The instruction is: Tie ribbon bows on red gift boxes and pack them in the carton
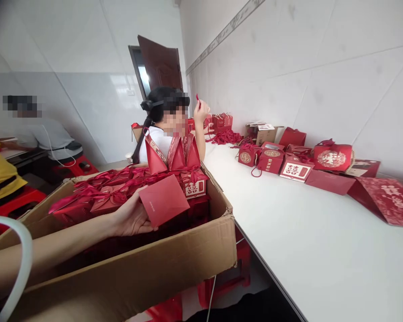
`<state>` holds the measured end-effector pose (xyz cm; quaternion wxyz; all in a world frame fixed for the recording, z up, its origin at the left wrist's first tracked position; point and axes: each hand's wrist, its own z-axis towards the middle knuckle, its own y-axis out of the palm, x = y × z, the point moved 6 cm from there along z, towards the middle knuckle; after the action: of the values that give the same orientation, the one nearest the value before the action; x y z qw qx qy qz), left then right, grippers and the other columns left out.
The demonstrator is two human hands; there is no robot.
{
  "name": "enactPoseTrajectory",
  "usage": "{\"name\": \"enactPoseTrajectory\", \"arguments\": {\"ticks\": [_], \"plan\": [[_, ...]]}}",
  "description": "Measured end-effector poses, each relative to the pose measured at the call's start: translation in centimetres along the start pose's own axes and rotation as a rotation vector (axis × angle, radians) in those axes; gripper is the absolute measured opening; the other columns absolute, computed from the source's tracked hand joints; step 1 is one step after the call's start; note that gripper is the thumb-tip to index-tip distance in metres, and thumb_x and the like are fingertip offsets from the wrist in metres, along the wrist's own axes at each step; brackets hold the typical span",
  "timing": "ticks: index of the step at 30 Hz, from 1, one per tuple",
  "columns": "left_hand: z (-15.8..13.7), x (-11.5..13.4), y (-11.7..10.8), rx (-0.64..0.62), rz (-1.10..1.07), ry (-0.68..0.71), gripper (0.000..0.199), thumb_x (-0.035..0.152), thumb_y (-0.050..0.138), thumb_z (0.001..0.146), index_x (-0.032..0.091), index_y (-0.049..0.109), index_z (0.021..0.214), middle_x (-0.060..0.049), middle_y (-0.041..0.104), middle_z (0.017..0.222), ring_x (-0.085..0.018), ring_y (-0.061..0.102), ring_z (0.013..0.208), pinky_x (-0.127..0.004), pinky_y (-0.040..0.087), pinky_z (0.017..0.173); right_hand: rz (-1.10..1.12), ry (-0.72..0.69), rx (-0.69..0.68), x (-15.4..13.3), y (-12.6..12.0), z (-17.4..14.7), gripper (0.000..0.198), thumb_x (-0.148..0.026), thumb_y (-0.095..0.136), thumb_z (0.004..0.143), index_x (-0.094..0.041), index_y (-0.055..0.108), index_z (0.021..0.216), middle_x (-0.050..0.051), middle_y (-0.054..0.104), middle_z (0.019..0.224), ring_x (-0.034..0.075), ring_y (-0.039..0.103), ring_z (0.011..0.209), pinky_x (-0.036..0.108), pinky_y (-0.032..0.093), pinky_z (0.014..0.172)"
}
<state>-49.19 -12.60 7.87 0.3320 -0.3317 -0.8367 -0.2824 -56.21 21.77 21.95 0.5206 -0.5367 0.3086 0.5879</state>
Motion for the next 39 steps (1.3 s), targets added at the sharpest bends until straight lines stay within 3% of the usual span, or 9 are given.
{"name": "enactPoseTrajectory", "arguments": {"ticks": [2, 5, 15, 19, 22, 27, 31, 35, 39], "plan": [[0.6, -1.1, -0.3, -0.026, 0.023, -0.066, 0.080, 0.078, 0.029, 0.074, 0.013, 0.055, 0.113, -0.009, 0.068, 0.081, -0.017, 0.065, 0.061, -0.023, 0.052, 0.059, -0.041, -0.150, -0.003, -3.6, 4.7, 1.8, 0.060, -0.043, 0.016, 0.094, -0.011, 0.049, 0.055, -0.007, 0.048, 0.060, -0.003, 0.030, 0.035, 0.010, 0.029, 0.042], [1.5, -2.6, -0.7, -0.097, 0.028, -0.135, 0.082, 0.078, 0.027, 0.074, 0.013, 0.055, 0.114, -0.011, 0.068, 0.087, -0.017, 0.065, 0.064, -0.022, 0.051, 0.059, -0.098, -0.307, -0.004, -5.1, 9.1, 4.6, 0.048, -0.048, 0.009, 0.082, -0.023, 0.030, 0.046, -0.012, 0.038, 0.047, -0.001, 0.020, 0.036, 0.013, 0.017, 0.040], [4.0, -6.0, -3.5, -0.159, -0.117, -0.256, 0.085, 0.082, 0.031, 0.069, 0.015, 0.051, 0.117, -0.007, 0.067, 0.087, -0.016, 0.063, 0.064, -0.024, 0.049, 0.062, -0.335, -0.436, -0.067, -3.5, 13.7, 10.2, 0.040, -0.054, -0.001, 0.089, -0.031, 0.018, 0.062, -0.007, 0.035, 0.050, 0.009, 0.031, 0.064, 0.023, 0.020, 0.052], [3.8, -6.9, -2.8, -0.198, -0.157, -0.316, 0.092, 0.085, 0.030, 0.067, 0.013, 0.051, 0.118, -0.009, 0.067, 0.087, -0.016, 0.063, 0.066, -0.025, 0.049, 0.065, -0.288, -0.687, 0.117, -4.9, 13.4, 10.1, 0.033, -0.035, 0.016, 0.100, -0.030, 0.009, 0.068, -0.002, 0.039, 0.069, 0.008, 0.027, 0.081, 0.024, 0.016, 0.054], [3.5, -6.9, -2.2, -0.190, -0.169, -0.340, 0.093, 0.086, 0.028, 0.066, 0.012, 0.052, 0.116, -0.009, 0.067, 0.089, -0.017, 0.064, 0.070, -0.024, 0.049, 0.063, -0.218, -0.758, 0.247, -5.2, 13.2, 10.3, 0.041, -0.026, 0.027, 0.100, -0.028, -0.003, 0.073, -0.002, 0.035, 0.070, 0.009, 0.023, 0.084, 0.024, 0.013, 0.054], [3.2, -6.5, -1.2, -0.205, -0.116, -0.336, 0.094, 0.087, 0.034, 0.062, 0.011, 0.056, 0.112, -0.010, 0.067, 0.088, -0.016, 0.063, 0.069, -0.022, 0.049, 0.062, -0.275, -0.818, 0.274, -5.6, 13.5, 9.8, 0.042, -0.043, 0.026, 0.098, -0.027, -0.004, 0.073, -0.004, 0.019, 0.063, 0.012, 0.018, 0.076, 0.021, 0.010, 0.053], [3.0, -6.5, -0.6, -0.193, -0.122, -0.336, 0.091, 0.087, 0.035, 0.062, 0.013, 0.058, 0.109, -0.008, 0.067, 0.089, -0.015, 0.062, 0.070, -0.021, 0.049, 0.059, -0.329, -0.845, 0.186, -6.0, 13.5, 8.5, 0.041, -0.051, 0.014, 0.098, -0.026, -0.002, 0.070, -0.005, 0.004, 0.063, 0.014, 0.015, 0.069, 0.022, 0.005, 0.053], [3.1, -6.1, -0.6, -0.186, -0.104, -0.291, 0.088, 0.086, 0.029, 0.066, 0.014, 0.058, 0.109, -0.009, 0.067, 0.089, -0.016, 0.063, 0.070, -0.021, 0.049, 0.057, -0.322, -0.851, 0.173, -6.3, 13.0, 7.8, 0.045, -0.034, 0.027, 0.101, -0.024, -0.005, 0.071, -0.003, -0.004, 0.068, 0.014, 0.014, 0.070, 0.024, 0.002, 0.055], [3.9, -5.0, -2.1, -0.059, -0.085, -0.137, 0.082, 0.081, 0.022, 0.073, 0.015, 0.059, 0.103, -0.006, 0.065, 0.075, -0.016, 0.061, 0.060, -0.024, 0.049, 0.055, -0.304, -0.850, 0.198, -5.7, 12.8, 7.9, 0.047, -0.022, 0.032, 0.100, -0.025, -0.006, 0.073, -0.004, -0.003, 0.070, 0.012, 0.016, 0.076, 0.021, 0.008, 0.057]]}}
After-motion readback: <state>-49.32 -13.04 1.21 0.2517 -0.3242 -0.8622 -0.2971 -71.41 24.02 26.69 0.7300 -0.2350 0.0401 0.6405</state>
